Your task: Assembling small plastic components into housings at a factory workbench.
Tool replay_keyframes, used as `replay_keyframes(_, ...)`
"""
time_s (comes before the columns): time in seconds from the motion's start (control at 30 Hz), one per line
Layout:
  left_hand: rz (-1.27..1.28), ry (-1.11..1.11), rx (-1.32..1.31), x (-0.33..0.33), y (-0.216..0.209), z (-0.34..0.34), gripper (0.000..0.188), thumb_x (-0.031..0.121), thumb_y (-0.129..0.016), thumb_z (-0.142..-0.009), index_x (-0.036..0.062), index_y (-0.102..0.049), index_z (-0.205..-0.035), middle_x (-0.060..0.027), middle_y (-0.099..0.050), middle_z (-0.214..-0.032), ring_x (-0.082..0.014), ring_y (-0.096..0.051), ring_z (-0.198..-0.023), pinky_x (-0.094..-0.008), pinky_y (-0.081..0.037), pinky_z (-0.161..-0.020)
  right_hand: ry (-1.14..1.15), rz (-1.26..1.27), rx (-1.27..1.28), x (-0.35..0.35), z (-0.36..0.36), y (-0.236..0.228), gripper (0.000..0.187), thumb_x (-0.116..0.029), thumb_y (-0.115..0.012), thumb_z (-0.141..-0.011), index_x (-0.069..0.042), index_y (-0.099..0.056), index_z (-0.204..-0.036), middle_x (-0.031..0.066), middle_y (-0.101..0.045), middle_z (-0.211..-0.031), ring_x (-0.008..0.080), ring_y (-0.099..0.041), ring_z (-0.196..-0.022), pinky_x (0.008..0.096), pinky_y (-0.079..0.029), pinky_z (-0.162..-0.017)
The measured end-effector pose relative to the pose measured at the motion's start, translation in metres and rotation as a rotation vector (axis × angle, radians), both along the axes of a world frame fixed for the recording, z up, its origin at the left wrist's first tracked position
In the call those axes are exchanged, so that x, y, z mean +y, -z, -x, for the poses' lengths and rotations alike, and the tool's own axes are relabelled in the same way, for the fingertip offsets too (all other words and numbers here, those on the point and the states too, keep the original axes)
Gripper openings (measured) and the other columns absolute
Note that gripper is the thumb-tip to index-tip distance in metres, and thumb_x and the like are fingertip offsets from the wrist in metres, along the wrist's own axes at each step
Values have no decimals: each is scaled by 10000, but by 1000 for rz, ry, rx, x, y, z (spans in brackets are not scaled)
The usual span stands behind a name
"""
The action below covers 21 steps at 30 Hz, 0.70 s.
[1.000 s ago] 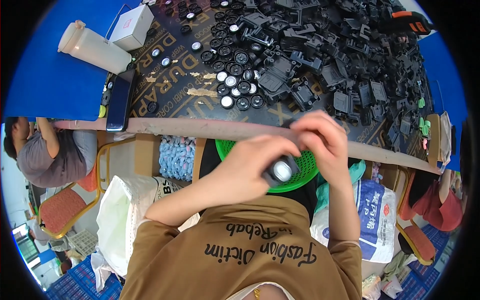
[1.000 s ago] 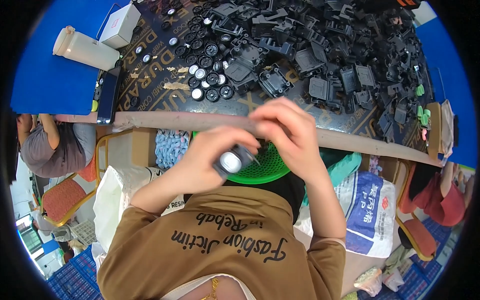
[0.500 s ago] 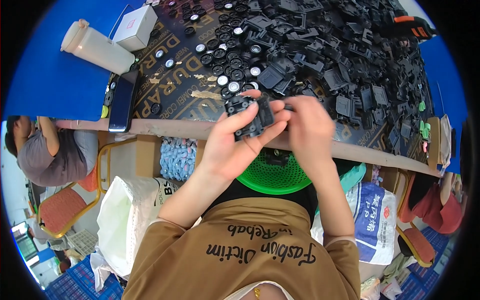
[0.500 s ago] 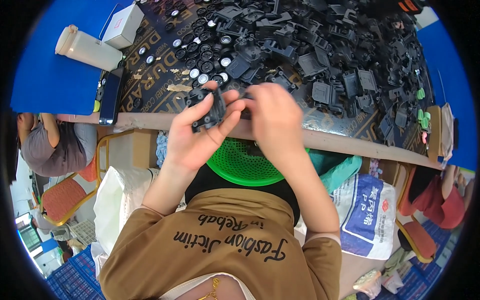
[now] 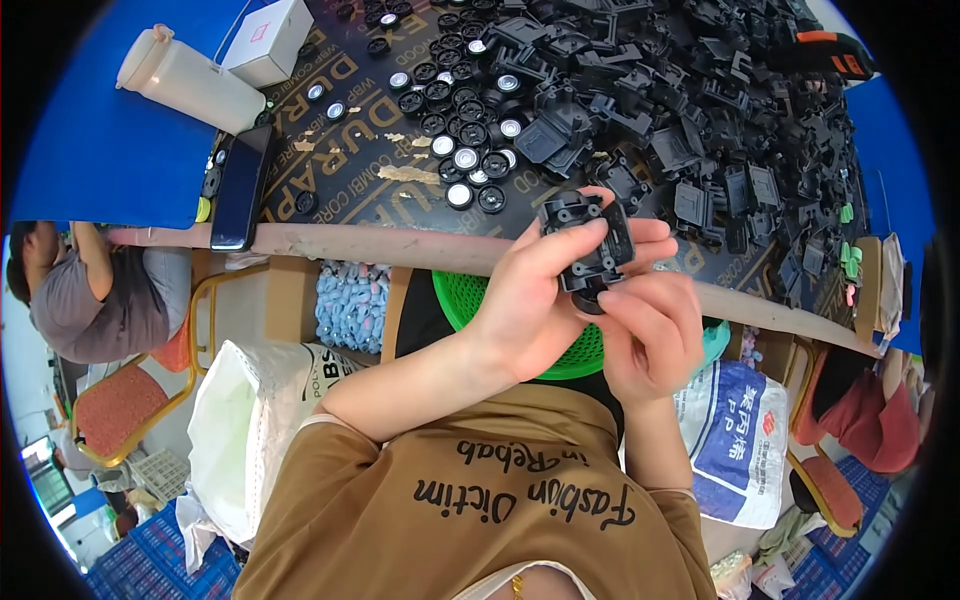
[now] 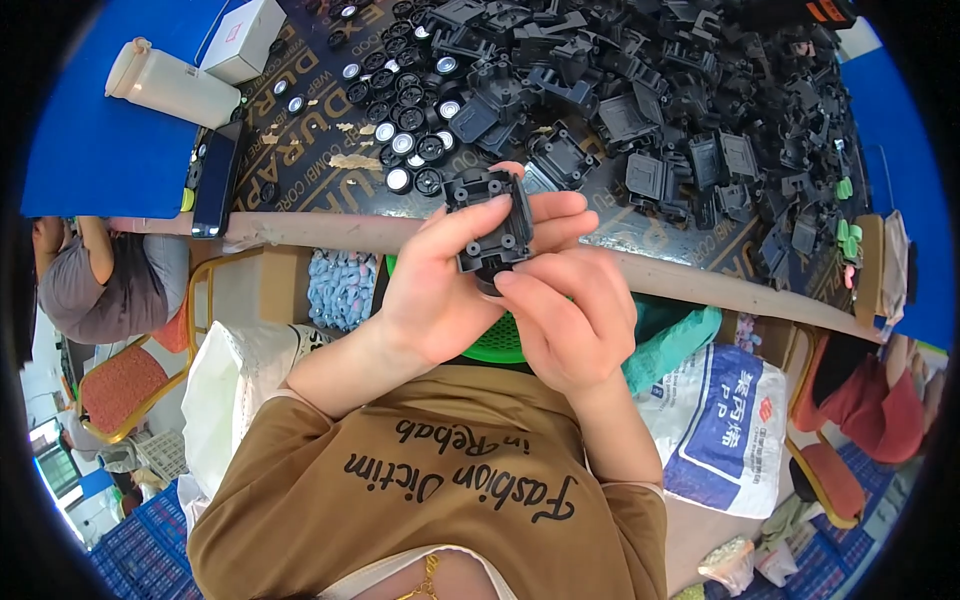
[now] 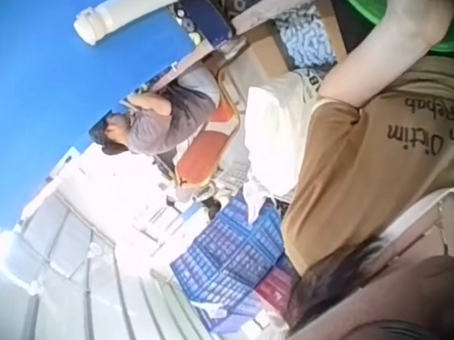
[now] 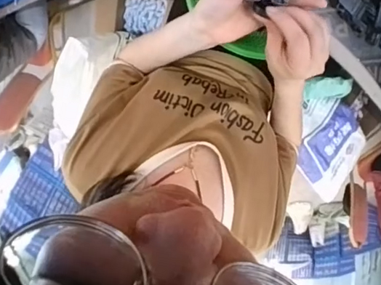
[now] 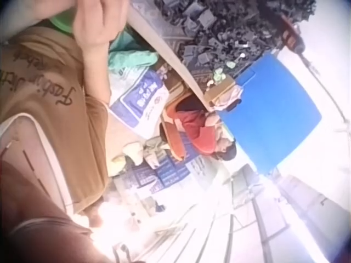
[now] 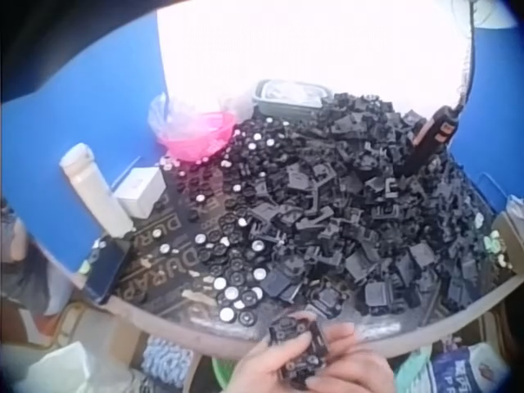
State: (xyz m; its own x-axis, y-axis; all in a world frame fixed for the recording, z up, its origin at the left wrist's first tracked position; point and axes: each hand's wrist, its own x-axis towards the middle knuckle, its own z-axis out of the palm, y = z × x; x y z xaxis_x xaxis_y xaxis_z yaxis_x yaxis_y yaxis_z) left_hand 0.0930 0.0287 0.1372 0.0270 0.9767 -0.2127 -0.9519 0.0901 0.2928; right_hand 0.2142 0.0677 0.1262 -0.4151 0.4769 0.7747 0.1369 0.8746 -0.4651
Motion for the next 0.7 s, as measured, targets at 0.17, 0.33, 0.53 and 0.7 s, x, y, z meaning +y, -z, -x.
replay_keyframes(0.17,43,4,-74,-2,-8,-3,212,96,-397,-930,94,-388,-1142,-216,-552,-1104,-325,-550,-1057,-414,-472,-884,-50,-50,45,4,-6,3,299,-11,-745,-533,-72,-679,-818,49,-574,-845,214,-557,-730,290,-468,-607)
replay_keyframes(0.33,1,9,-16,-6,-7,-5,218,97,-394,-931,96,-386,-1148,-201,-552,-1098,-295,-560,-1028,-396,-488,-858,-36,-57,29,2,-8,4,276,-5,-746,-534,-73,-680,-793,44,-573,-889,213,-554,-775,308,-475,-668)
replay_keyframes(0.53,-23,11,3,-8,-3,-7,241,73,-425,-915,109,-394,-1152,-187,-557,-1075,-270,-558,-1018,-382,-490,-852,17,-70,73,-1,-9,9,274,-27,-752,-575,-82,-656,-825,50,-581,-896,223,-565,-772,329,-486,-686)
replay_keyframes(0.7,-66,-86,171,-13,-2,-13,326,93,-446,-898,109,-346,-1208,-207,-552,-1075,-348,-521,-1078,-434,-444,-912,27,-22,48,-5,-8,11,285,-24,-733,-600,-86,-646,-864,47,-581,-896,227,-561,-776,344,-489,-704)
